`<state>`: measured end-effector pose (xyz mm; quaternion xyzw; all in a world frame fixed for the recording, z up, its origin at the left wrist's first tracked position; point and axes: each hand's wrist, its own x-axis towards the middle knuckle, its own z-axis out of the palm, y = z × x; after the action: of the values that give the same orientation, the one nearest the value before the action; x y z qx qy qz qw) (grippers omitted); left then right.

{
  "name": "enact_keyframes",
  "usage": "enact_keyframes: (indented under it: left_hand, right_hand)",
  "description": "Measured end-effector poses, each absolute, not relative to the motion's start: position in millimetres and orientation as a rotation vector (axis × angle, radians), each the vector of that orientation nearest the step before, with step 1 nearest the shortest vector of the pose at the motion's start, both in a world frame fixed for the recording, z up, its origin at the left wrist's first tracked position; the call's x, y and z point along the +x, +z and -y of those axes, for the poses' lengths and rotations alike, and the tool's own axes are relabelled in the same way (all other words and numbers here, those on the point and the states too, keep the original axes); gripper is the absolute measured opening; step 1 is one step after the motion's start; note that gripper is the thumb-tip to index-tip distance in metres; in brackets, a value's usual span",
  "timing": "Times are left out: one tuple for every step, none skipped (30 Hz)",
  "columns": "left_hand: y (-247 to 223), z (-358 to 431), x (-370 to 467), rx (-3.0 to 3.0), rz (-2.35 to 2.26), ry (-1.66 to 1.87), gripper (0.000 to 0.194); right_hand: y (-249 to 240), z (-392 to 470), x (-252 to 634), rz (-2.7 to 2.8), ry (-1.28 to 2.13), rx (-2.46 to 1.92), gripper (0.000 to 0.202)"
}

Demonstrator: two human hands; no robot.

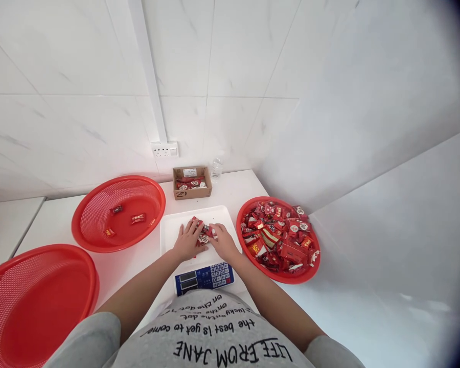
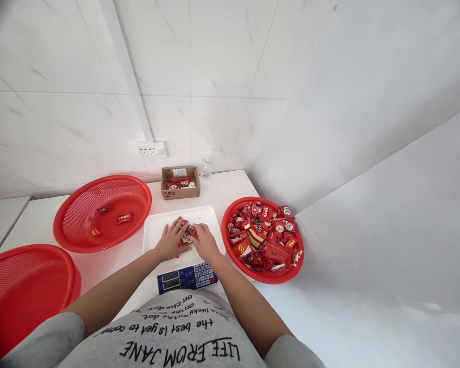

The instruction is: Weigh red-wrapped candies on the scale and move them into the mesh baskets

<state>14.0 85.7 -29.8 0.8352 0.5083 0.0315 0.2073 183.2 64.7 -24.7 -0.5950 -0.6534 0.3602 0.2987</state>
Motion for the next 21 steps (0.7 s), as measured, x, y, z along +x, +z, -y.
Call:
enact_keyframes:
  left_hand:
    - [-31,-85,14,2.345,-1.423,0.083,0.081]
    - [-32,-83,13,2.366,-1.437,0.087,0.078]
    - [-33,-81,13,2.391,-1.451,0.1,0.075]
    - [-34,-79,13,2.416,-1.46,0.117,0.072]
    - [-36,-77,13,2.442,-1.46,0.13,0.07]
    - [-37,-75,14,2.465,-1.452,0.137,0.068]
    - [-38,-73,15,2.486,-1.44,0.138,0.066]
    - [-40,-72,15,2.502,-1.429,0.138,0.064]
    - [-41,-71,16,2.515,-1.425,0.143,0.061]
    - [-43,-70,17,2.524,-1.433,0.159,0.058]
    - [-44,-70,18,2.53,-1.453,0.185,0.055]
    - [-44,-69,20,2.532,-1.479,0.217,0.052]
    - [-45,-69,21,2.531,-1.505,0.252,0.049]
    - [-44,-69,23,2.529,-1.532,0.288,0.048]
    - [-44,-69,24,2.527,-1.557,0.32,0.047]
    - [-43,-70,26,2.522,-1.584,0.348,0.048]
    - [-42,-70,28,2.513,-1.607,0.363,0.05]
    - [-42,-72,30,2.503,-1.623,0.362,0.052]
    - [-41,-73,31,2.491,-1.629,0.346,0.054]
    - [-41,-75,32,2.481,-1.623,0.319,0.055]
    - [-41,-76,33,2.475,-1.605,0.291,0.055]
  right_hand:
    - [-24,-63,188,1.713,0.939,-1.561,0.047]
    - [-24,-61,194,1.688,0.908,-1.556,0.045]
    - [-24,-57,203,1.66,0.866,-1.566,0.042]
    - [-24,-53,212,1.633,0.817,-1.585,0.04]
    - [-25,-49,224,1.606,0.769,-1.618,0.037]
    - [-26,-45,235,1.575,0.714,-1.657,0.036]
    - [-27,-40,246,1.561,0.667,-1.688,0.034]
    - [-29,-35,257,1.545,0.625,-1.732,0.033]
    - [-32,-30,266,1.514,0.58,-1.777,0.033]
    - [-35,-26,273,1.509,0.552,-1.81,0.033]
    - [-38,-21,277,1.509,0.535,-1.837,0.033]
    - [-42,-17,280,1.514,0.527,-1.857,0.033]
    - [-45,-12,280,1.527,0.53,-1.873,0.033]
    - [-48,-9,279,1.544,0.537,-1.889,0.034]
    - [-51,-6,276,1.562,0.542,-1.907,0.036]
    - [-53,-3,273,1.581,0.543,-1.93,0.037]
    - [-54,-2,270,1.597,0.54,-1.954,0.039]
    - [-55,-1,268,1.609,0.535,-1.977,0.04]
    - [-55,-1,266,1.616,0.532,-1.999,0.041]
    - [-54,-2,266,1.619,0.533,-2.016,0.041]
    - [-53,-2,266,1.621,0.539,-2.027,0.041]
